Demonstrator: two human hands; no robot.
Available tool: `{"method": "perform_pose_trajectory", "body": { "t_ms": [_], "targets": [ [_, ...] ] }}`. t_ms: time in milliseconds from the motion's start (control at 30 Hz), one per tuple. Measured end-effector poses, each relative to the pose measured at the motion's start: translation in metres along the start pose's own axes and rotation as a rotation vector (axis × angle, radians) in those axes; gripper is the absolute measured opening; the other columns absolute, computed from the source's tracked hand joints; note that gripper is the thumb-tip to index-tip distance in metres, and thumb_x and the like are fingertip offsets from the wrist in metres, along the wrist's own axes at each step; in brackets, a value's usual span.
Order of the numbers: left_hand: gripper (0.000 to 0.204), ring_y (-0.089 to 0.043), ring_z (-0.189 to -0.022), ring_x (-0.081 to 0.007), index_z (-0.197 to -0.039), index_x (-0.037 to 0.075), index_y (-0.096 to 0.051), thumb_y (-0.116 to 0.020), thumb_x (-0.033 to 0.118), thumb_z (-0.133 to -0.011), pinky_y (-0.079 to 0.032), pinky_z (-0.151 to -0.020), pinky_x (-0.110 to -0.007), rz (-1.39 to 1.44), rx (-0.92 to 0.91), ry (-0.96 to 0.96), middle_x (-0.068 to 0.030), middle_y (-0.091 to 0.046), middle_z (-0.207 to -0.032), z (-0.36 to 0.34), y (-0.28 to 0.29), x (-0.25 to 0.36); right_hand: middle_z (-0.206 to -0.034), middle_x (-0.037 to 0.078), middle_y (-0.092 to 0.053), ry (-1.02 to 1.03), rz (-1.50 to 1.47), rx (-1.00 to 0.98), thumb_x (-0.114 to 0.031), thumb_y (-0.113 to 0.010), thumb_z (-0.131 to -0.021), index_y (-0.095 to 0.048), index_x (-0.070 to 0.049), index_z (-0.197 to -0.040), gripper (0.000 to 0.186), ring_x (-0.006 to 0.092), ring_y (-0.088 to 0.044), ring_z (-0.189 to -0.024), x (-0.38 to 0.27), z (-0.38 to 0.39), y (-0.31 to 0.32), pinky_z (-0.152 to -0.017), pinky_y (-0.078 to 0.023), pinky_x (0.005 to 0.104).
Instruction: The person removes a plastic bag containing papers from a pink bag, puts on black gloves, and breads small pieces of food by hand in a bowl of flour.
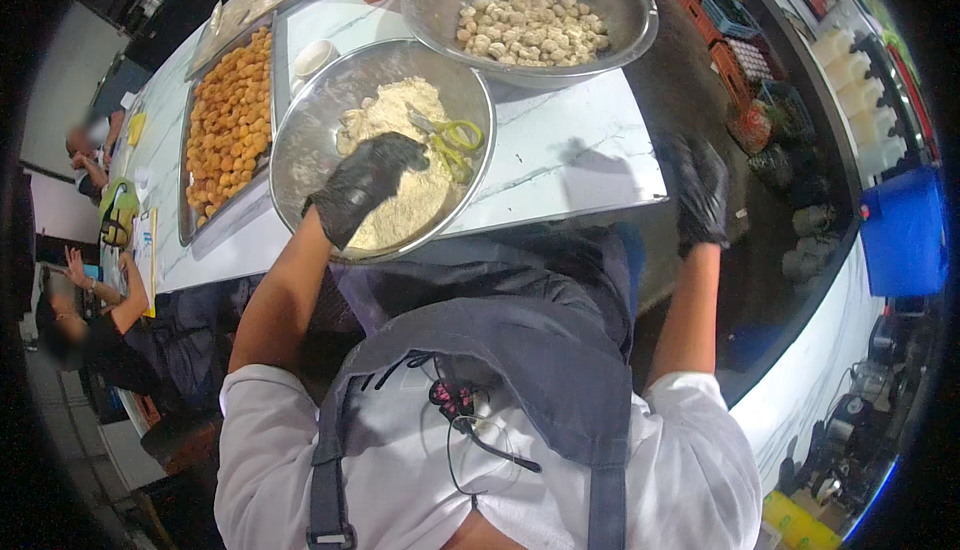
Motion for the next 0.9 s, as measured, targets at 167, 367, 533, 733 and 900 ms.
{"method": "perform_pose_trajectory", "body": {
  "t_ms": [167, 367, 533, 733, 900],
  "targets": [
    [0.025, -0.056, -0.096, -0.014, -0.107, 0.003, -0.061, -0.053, 0.012, -0.085, -0.046, -0.079, -0.028, 0.685, -0.06, 0.232, -0.0058, -0.061, -0.106, 0.006, 0.043, -0.014, -0.095, 0.01, -0.065, 0.309, -0.236, -0.465, -0.011, -0.051, -0.09, -0.061, 0.003, -0.105, 0.023, 0.0151, -0.06, -0.085, -0.072, -0.011, -0.055, -0.077, -0.048, 0.0281],
    [0.037, -0.056, -0.101, -0.0173, -0.12, 0.004, -0.054, -0.054, 0.02, -0.086, -0.047, -0.081, -0.029, 0.218, -0.025, -0.089, -0.0111, -0.058, -0.116, 0.035, 0.056, -0.036, -0.098, 0.008, -0.065, 0.402, -0.31, -0.812, -0.016, -0.055, -0.088, -0.063, -0.003, -0.104, 0.022, 0.0161, -0.059, -0.09, -0.111, -0.003, -0.136, -0.082, -0.048, 0.029],
    [0.035, -0.06, -0.082, -0.022, -0.116, 0.015, -0.059, -0.058, 0.018, -0.082, -0.047, -0.075, -0.033, -0.167, -0.026, 0.046, -0.0129, -0.065, -0.096, 0.034, 0.029, -0.011, -0.104, 0.009, -0.063, 0.39, -0.211, -1.033, -0.016, -0.056, -0.088, -0.059, 0.0, -0.11, 0.027, 0.0155, -0.058, -0.096, -0.119, 0.002, -0.185, -0.087, -0.046, 0.0279],
    [0.022, -0.057, -0.077, -0.0162, -0.099, 0.004, -0.064, -0.059, 0.018, -0.083, -0.048, -0.064, -0.03, 0.422, 0.097, 0.307, -0.0058, -0.064, -0.087, 0.03, 0.056, -0.016, -0.109, 0.012, -0.06, -0.086, -0.763, -1.016, -0.016, -0.055, -0.088, -0.056, 0.003, -0.112, 0.031, 0.0188, -0.058, -0.099, -0.1, -0.007, -0.213, -0.089, -0.048, 0.0319],
    [0.033, -0.057, -0.088, -0.0153, -0.11, -0.002, -0.056, -0.059, 0.02, -0.086, -0.049, -0.074, -0.028, 0.671, 0.086, 0.127, -0.008, -0.061, -0.103, 0.019, 0.074, 0.006, -0.103, 0.014, -0.057, -0.631, -1.033, -0.842, -0.031, -0.049, -0.09, -0.052, -0.003, -0.111, 0.035, 0.027, -0.056, -0.096, -0.092, 0.005, -0.232, -0.075, -0.051, 0.0389]
  ]
}}
Point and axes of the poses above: each hand's wrist, its own z-axis away from the middle knuckle, its own y-axis out of the back of the hand, x = y × z, the point moved 2 cm from there along -z, towards the middle knuckle
